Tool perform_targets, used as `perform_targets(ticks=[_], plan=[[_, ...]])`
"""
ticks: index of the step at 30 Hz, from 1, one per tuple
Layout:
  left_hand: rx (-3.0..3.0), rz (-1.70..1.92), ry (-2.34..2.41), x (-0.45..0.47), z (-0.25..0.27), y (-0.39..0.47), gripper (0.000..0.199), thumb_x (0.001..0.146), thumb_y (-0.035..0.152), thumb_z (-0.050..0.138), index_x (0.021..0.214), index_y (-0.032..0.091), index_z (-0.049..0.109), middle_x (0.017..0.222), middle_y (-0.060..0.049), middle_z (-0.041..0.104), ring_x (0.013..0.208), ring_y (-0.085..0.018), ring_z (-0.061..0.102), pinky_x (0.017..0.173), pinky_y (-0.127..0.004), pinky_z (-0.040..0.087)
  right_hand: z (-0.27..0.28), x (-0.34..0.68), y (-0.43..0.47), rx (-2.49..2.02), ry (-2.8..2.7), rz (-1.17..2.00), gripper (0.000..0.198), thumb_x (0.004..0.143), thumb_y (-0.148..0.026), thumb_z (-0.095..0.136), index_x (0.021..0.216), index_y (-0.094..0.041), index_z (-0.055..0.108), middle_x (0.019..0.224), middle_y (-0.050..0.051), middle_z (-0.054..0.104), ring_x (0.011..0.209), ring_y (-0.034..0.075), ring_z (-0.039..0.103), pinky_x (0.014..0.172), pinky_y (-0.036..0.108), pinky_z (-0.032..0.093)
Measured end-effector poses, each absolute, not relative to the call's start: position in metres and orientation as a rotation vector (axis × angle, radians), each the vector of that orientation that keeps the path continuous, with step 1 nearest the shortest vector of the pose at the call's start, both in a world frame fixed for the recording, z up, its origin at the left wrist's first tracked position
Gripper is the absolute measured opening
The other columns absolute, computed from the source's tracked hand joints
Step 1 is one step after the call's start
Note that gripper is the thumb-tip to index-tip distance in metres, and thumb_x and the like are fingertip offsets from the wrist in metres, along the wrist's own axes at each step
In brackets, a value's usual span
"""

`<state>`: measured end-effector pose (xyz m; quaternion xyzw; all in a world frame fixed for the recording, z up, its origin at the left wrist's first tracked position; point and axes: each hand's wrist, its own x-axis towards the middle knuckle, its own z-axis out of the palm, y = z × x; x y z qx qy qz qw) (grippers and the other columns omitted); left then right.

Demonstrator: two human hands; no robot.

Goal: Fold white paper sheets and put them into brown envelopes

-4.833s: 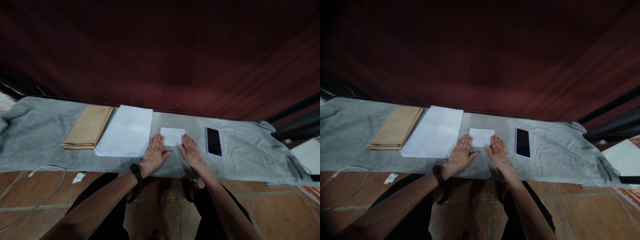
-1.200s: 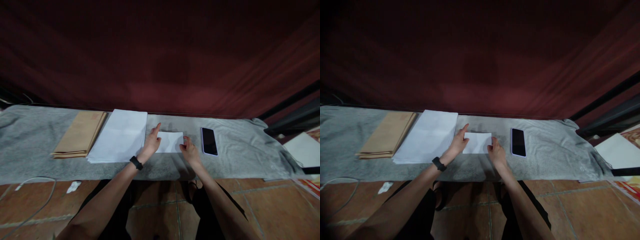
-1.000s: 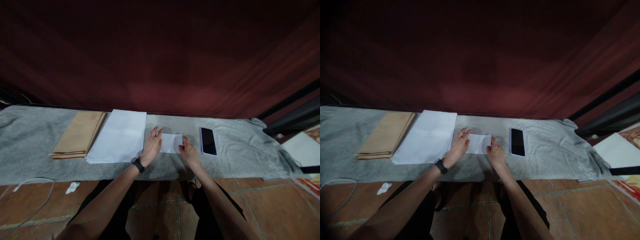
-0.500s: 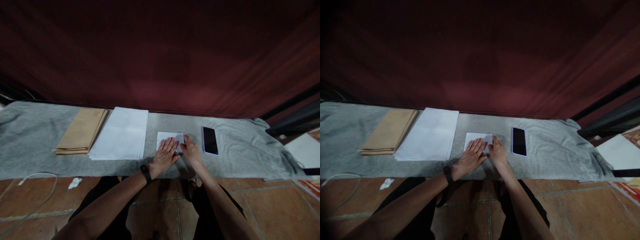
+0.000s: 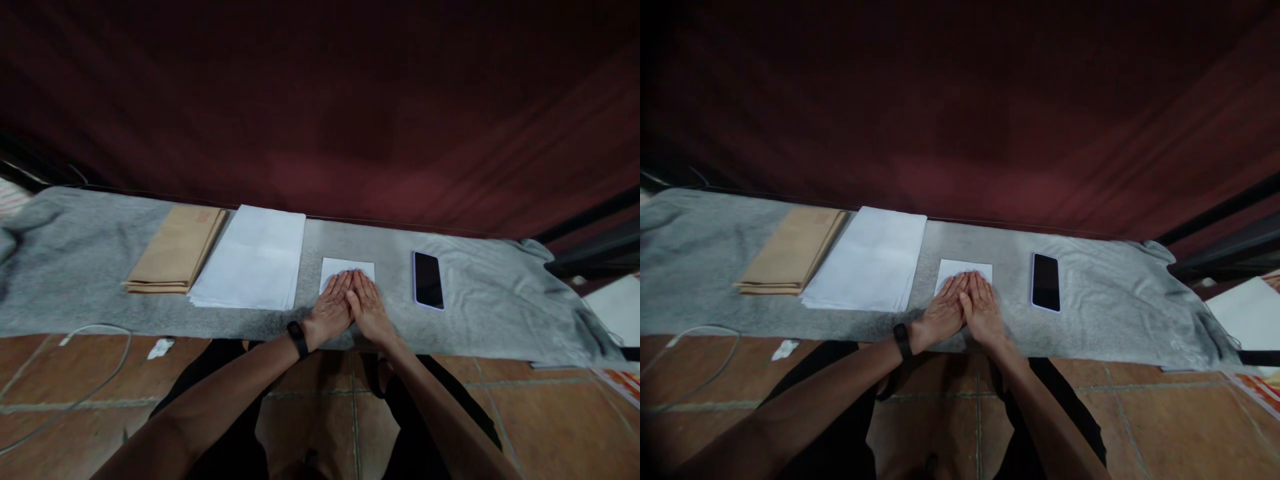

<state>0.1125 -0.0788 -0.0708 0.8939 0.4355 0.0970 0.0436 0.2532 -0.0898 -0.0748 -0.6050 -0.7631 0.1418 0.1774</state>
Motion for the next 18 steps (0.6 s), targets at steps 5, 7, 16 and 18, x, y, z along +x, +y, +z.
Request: perform_targets(ticks=[5, 7, 16, 18], plan=[[2.686, 0.353, 1.378, 0.103, -0.071, -0.078, 0.062, 0.100, 0.030, 0.034, 0.156, 0.005, 0.026, 0.164, -0.019, 0.025, 0.154, -0.026, 0.017, 0.126, -0.048, 0.017, -0.077, 0.261, -0.094, -1.763, -2.252, 0.258, 0.064, 0.106, -0.046, 0.018, 0.158, -0.010, 0.027, 0.164, 0.013, 0.027, 0.153, 0.023, 0.020, 0.125, 0.046, 0.016], [2.674, 0.366, 1.402, 0.097, -0.070, -0.077, 0.060, 0.101, 0.032, 0.034, 0.154, 0.004, 0.029, 0.163, -0.020, 0.026, 0.154, -0.026, 0.019, 0.125, -0.046, 0.019, -0.077, 0.264, -0.096, -1.776, -2.271, 0.203, 0.063, 0.106, -0.046, 0.022, 0.157, -0.010, 0.028, 0.164, 0.013, 0.027, 0.153, 0.025, 0.022, 0.124, 0.047, 0.016], [2.632, 0.442, 1.550, 0.074, -0.073, -0.075, 0.063, 0.101, 0.036, 0.040, 0.153, 0.003, 0.030, 0.161, -0.021, 0.031, 0.153, -0.029, 0.021, 0.124, -0.047, 0.025, -0.085, 0.283, -0.102, -1.803, -2.231, 0.036, 0.064, 0.105, -0.047, 0.029, 0.157, -0.008, 0.029, 0.163, 0.016, 0.031, 0.150, 0.031, 0.028, 0.122, 0.051, 0.021], [2.623, 0.456, 1.582, 0.072, -0.075, -0.077, 0.064, 0.100, 0.037, 0.040, 0.154, 0.004, 0.029, 0.161, -0.021, 0.031, 0.153, -0.029, 0.020, 0.124, -0.048, 0.025, -0.086, 0.287, -0.103, -1.804, -2.219, 0.030, 0.065, 0.105, -0.047, 0.030, 0.157, -0.009, 0.029, 0.162, 0.017, 0.032, 0.150, 0.031, 0.028, 0.121, 0.051, 0.022]])
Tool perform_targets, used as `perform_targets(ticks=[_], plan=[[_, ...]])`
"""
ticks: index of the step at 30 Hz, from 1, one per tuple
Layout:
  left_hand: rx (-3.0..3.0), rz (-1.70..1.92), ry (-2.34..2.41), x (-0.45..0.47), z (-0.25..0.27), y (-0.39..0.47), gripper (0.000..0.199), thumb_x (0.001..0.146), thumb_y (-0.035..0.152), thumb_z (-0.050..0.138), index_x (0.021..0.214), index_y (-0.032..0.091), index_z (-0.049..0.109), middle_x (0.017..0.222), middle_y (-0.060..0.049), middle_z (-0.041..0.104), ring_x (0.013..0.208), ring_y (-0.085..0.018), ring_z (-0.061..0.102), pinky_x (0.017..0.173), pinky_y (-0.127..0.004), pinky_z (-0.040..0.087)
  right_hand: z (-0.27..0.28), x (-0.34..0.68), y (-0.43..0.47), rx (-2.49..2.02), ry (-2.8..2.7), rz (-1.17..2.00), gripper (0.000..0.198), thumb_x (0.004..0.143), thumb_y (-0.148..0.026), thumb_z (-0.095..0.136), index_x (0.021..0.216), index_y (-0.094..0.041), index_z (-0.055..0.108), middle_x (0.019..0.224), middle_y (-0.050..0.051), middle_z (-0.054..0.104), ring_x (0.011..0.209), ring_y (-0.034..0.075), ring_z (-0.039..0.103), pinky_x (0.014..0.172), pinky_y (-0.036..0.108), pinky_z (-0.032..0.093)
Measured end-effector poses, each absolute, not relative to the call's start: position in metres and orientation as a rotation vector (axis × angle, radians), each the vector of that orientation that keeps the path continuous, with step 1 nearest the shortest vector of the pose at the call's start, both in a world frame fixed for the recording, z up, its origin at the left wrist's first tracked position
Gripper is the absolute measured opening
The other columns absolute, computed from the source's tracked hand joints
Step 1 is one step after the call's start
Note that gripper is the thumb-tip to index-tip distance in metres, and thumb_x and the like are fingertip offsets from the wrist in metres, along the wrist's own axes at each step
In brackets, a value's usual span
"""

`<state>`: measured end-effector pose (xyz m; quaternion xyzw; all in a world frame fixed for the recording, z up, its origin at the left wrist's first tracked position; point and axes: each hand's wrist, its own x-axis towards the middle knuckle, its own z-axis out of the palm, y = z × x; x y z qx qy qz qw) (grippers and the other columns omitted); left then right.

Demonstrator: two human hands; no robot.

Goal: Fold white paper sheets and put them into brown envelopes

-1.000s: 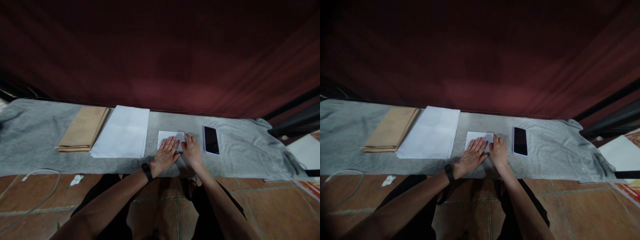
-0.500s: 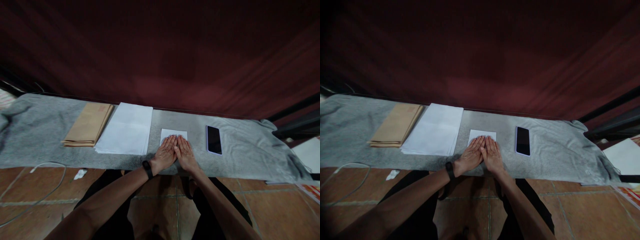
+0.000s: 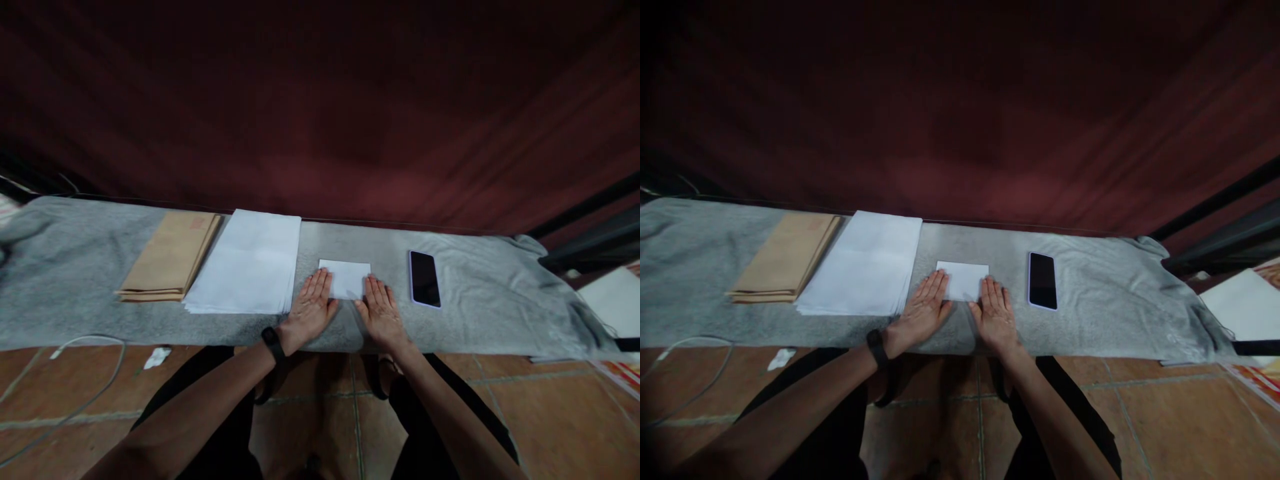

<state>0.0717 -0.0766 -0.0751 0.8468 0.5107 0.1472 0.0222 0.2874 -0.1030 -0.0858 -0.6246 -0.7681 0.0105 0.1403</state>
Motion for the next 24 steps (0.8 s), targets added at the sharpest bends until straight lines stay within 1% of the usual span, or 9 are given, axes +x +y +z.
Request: perform_targets(ticks=[5, 10, 13, 17, 21, 24], plan=[[2.591, 0.441, 1.644, 0.065, -0.075, -0.078, 0.063, 0.100, 0.034, 0.039, 0.153, 0.003, 0.030, 0.160, -0.021, 0.032, 0.153, -0.029, 0.021, 0.124, -0.048, 0.024, -0.085, 0.294, -0.106, -1.817, -2.207, 0.057, 0.067, 0.104, -0.049, 0.031, 0.156, -0.006, 0.031, 0.161, 0.019, 0.033, 0.150, 0.032, 0.027, 0.121, 0.051, 0.024], [2.569, 0.496, 1.678, 0.071, -0.063, -0.069, 0.061, 0.099, 0.028, 0.036, 0.153, 0.002, 0.028, 0.160, -0.022, 0.033, 0.153, -0.029, 0.020, 0.125, -0.051, 0.021, -0.074, 0.289, -0.098, -1.911, -2.076, 0.153, 0.065, 0.106, -0.047, 0.021, 0.154, -0.005, 0.034, 0.161, 0.018, 0.032, 0.151, 0.029, 0.026, 0.122, 0.051, 0.023], [2.622, 0.519, 1.566, 0.087, -0.059, -0.061, 0.058, 0.099, 0.024, 0.034, 0.154, 0.005, 0.030, 0.161, -0.018, 0.033, 0.153, -0.026, 0.019, 0.125, -0.048, 0.022, -0.063, 0.280, -0.085, -1.874, -2.047, 0.214, 0.064, 0.106, -0.044, 0.016, 0.156, -0.006, 0.031, 0.162, 0.016, 0.031, 0.152, 0.026, 0.024, 0.124, 0.049, 0.022], [2.656, 0.484, 1.469, 0.109, -0.066, -0.049, 0.057, 0.099, 0.023, 0.031, 0.154, 0.007, 0.032, 0.160, -0.016, 0.037, 0.152, -0.025, 0.023, 0.124, -0.047, 0.024, -0.053, 0.261, -0.069, -1.808, -2.084, 0.300, 0.062, 0.106, -0.042, 0.012, 0.156, -0.011, 0.033, 0.163, 0.010, 0.031, 0.153, 0.022, 0.023, 0.124, 0.046, 0.021], [2.667, 0.404, 1.466, 0.115, -0.074, -0.041, 0.056, 0.100, 0.022, 0.029, 0.153, 0.006, 0.032, 0.160, -0.017, 0.035, 0.152, -0.025, 0.024, 0.124, -0.047, 0.024, -0.056, 0.248, -0.060, -1.841, -2.124, 0.346, 0.062, 0.107, -0.040, 0.012, 0.155, -0.009, 0.035, 0.161, 0.012, 0.035, 0.152, 0.021, 0.025, 0.124, 0.045, 0.020], [2.656, 0.422, 1.504, 0.112, -0.076, -0.038, 0.057, 0.100, 0.021, 0.027, 0.155, 0.008, 0.030, 0.160, -0.017, 0.035, 0.152, -0.024, 0.023, 0.124, -0.047, 0.023, -0.062, 0.247, -0.060, -1.875, -2.159, 0.304, 0.060, 0.107, -0.040, 0.015, 0.155, -0.010, 0.035, 0.161, 0.013, 0.035, 0.152, 0.022, 0.025, 0.124, 0.046, 0.019]])
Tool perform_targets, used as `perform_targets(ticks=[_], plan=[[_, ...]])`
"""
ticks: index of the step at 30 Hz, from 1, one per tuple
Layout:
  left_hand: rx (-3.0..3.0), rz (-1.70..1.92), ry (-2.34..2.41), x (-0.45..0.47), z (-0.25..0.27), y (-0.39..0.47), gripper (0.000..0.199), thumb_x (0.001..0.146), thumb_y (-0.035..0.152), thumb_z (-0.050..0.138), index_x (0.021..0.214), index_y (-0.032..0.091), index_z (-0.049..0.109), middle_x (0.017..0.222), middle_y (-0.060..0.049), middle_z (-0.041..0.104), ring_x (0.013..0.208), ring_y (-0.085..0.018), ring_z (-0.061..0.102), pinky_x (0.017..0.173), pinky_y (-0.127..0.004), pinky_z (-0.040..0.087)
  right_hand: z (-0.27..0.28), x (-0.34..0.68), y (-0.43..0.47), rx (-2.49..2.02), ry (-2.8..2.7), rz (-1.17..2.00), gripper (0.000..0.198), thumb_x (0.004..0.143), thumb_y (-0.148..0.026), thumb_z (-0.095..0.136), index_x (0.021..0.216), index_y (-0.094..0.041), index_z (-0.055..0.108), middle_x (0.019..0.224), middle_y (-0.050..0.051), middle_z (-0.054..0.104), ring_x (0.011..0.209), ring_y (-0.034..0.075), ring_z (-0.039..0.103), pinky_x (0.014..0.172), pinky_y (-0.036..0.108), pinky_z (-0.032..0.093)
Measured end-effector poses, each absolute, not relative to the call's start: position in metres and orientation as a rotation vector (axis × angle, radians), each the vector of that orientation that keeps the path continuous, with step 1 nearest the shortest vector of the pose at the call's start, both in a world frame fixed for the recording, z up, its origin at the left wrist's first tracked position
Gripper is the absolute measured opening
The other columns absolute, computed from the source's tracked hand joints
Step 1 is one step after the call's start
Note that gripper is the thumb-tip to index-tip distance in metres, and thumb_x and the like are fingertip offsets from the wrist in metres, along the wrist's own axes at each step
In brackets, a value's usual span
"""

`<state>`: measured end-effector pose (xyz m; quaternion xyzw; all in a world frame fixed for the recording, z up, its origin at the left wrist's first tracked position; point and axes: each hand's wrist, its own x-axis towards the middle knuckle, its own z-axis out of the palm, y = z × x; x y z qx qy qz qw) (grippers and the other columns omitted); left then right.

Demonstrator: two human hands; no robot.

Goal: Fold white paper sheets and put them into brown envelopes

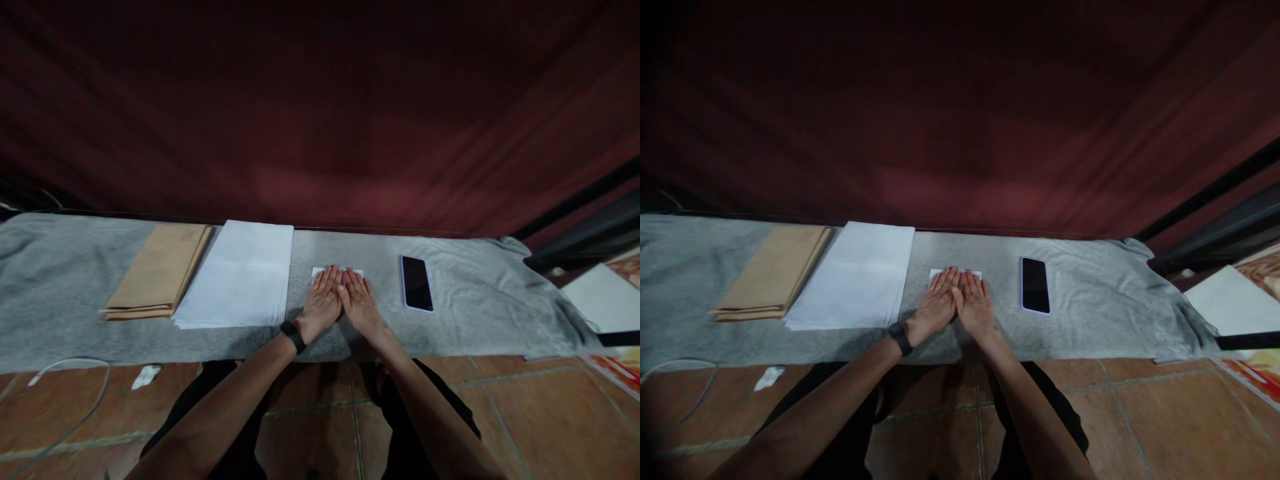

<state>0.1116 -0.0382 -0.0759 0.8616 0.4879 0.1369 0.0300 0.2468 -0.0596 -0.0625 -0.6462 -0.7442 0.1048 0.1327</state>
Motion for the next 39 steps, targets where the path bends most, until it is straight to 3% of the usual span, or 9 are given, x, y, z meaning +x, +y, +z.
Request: perform_targets(ticks=[13, 27, 35, 39], plan=[[2.569, 0.446, 1.660, 0.083, -0.076, -0.040, 0.060, 0.101, 0.033, 0.033, 0.153, 0.004, 0.033, 0.161, -0.019, 0.033, 0.153, -0.027, 0.022, 0.125, -0.046, 0.021, -0.079, 0.273, -0.064, -1.961, -2.141, 0.085, 0.063, 0.106, -0.046, 0.024, 0.157, -0.010, 0.029, 0.163, 0.013, 0.030, 0.151, 0.029, 0.027, 0.123, 0.048, 0.018], [2.552, 0.354, 1.761, 0.073, -0.073, -0.046, 0.065, 0.103, 0.043, 0.030, 0.153, 0.003, 0.030, 0.161, -0.020, 0.032, 0.153, -0.028, 0.022, 0.124, -0.046, 0.023, -0.082, 0.297, -0.074, -2.038, -2.114, -0.020, 0.058, 0.105, -0.036, 0.029, 0.155, -0.007, 0.033, 0.163, 0.016, 0.028, 0.151, 0.029, 0.026, 0.122, 0.049, 0.025], [2.574, 0.267, 1.798, 0.075, -0.068, -0.049, 0.063, 0.103, 0.041, 0.032, 0.153, 0.002, 0.031, 0.162, -0.019, 0.030, 0.153, -0.028, 0.022, 0.125, -0.044, 0.021, -0.073, 0.277, -0.091, -1.750, -2.268, 0.040, 0.061, 0.105, -0.039, 0.031, 0.159, -0.012, 0.023, 0.164, 0.012, 0.028, 0.151, 0.026, 0.026, 0.122, 0.047, 0.025], [2.589, 0.293, 1.805, 0.075, -0.070, -0.050, 0.063, 0.103, 0.041, 0.032, 0.154, 0.005, 0.030, 0.162, -0.018, 0.030, 0.153, -0.027, 0.022, 0.124, -0.046, 0.021, -0.079, 0.267, -0.104, -1.653, -2.325, 0.057, 0.060, 0.105, -0.042, 0.033, 0.159, -0.015, 0.025, 0.162, 0.012, 0.033, 0.150, 0.025, 0.030, 0.123, 0.047, 0.023]])
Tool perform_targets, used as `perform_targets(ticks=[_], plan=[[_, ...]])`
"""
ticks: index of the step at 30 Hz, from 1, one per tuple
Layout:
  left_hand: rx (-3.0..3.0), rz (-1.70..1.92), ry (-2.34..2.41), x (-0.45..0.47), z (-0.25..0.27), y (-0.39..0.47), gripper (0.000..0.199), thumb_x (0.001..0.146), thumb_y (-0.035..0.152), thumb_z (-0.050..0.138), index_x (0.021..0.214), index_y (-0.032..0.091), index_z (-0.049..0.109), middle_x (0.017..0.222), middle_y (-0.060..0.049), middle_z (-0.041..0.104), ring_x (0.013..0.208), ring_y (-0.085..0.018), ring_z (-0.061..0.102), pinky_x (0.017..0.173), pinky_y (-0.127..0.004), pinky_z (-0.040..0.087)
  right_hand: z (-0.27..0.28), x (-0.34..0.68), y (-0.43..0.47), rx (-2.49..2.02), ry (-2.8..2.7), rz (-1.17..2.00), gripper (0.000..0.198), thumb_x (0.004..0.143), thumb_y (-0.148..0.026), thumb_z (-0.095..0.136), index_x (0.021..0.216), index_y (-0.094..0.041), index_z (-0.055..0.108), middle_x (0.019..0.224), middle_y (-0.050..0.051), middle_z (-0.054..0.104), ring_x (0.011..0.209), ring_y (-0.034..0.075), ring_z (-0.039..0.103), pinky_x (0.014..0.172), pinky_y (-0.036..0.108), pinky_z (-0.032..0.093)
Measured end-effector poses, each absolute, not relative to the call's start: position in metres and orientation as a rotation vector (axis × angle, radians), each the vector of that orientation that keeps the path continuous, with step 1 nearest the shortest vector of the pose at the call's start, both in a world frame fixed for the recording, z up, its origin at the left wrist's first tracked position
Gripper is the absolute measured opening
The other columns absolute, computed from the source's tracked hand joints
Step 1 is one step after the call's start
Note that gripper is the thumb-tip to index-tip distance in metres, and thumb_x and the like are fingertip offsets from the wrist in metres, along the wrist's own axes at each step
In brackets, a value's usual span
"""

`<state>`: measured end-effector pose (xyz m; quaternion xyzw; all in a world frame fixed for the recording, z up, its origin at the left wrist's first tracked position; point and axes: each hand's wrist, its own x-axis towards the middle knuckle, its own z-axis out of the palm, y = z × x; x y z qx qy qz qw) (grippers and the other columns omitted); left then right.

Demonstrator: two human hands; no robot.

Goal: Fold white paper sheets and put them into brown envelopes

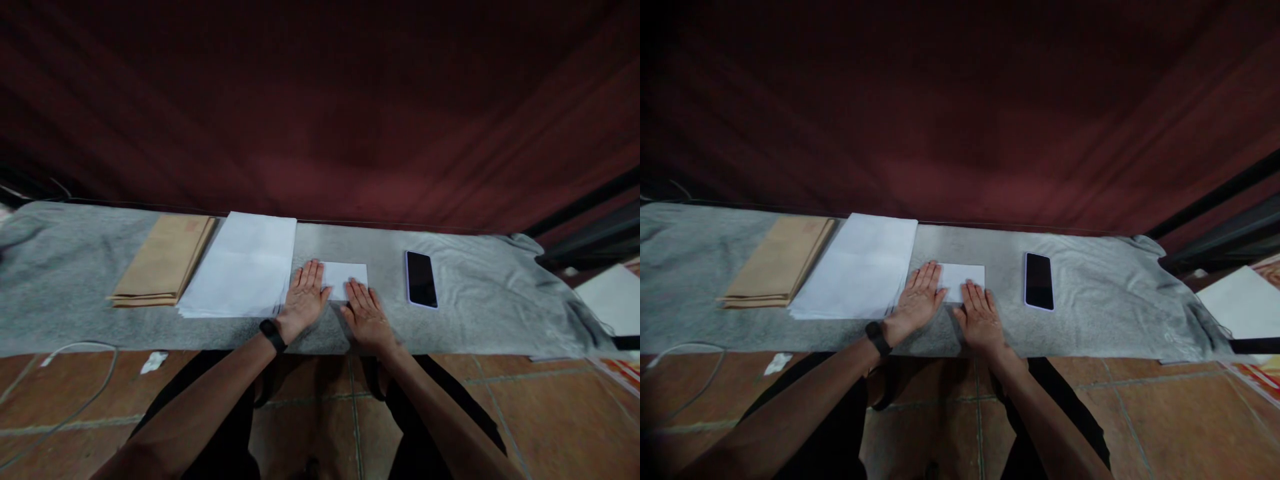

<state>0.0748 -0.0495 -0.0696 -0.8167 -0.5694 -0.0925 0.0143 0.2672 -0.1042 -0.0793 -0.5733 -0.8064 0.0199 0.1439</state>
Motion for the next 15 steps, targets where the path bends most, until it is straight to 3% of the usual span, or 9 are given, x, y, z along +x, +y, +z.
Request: perform_targets(ticks=[10, 15], plan=[[-2.545, -0.397, -1.725, 0.074, -0.071, -0.051, 0.064, 0.103, 0.042, 0.033, 0.155, 0.005, 0.029, 0.161, -0.018, 0.031, 0.153, -0.029, 0.020, 0.124, -0.051, 0.020, -0.083, 0.295, -0.111, -1.686, -2.324, 0.032, 0.062, 0.106, -0.043, 0.031, 0.159, -0.012, 0.024, 0.161, 0.015, 0.034, 0.149, 0.028, 0.032, 0.121, 0.050, 0.026], [-2.639, -0.396, -1.589, 0.077, -0.060, -0.051, 0.057, 0.103, 0.034, 0.035, 0.153, 0.007, 0.034, 0.163, -0.015, 0.029, 0.154, -0.027, 0.018, 0.126, -0.048, 0.017, -0.085, 0.299, -0.112, -1.676, -2.335, 0.030, 0.063, 0.105, -0.044, 0.032, 0.159, -0.012, 0.022, 0.161, 0.015, 0.034, 0.150, 0.029, 0.030, 0.121, 0.051, 0.027]])
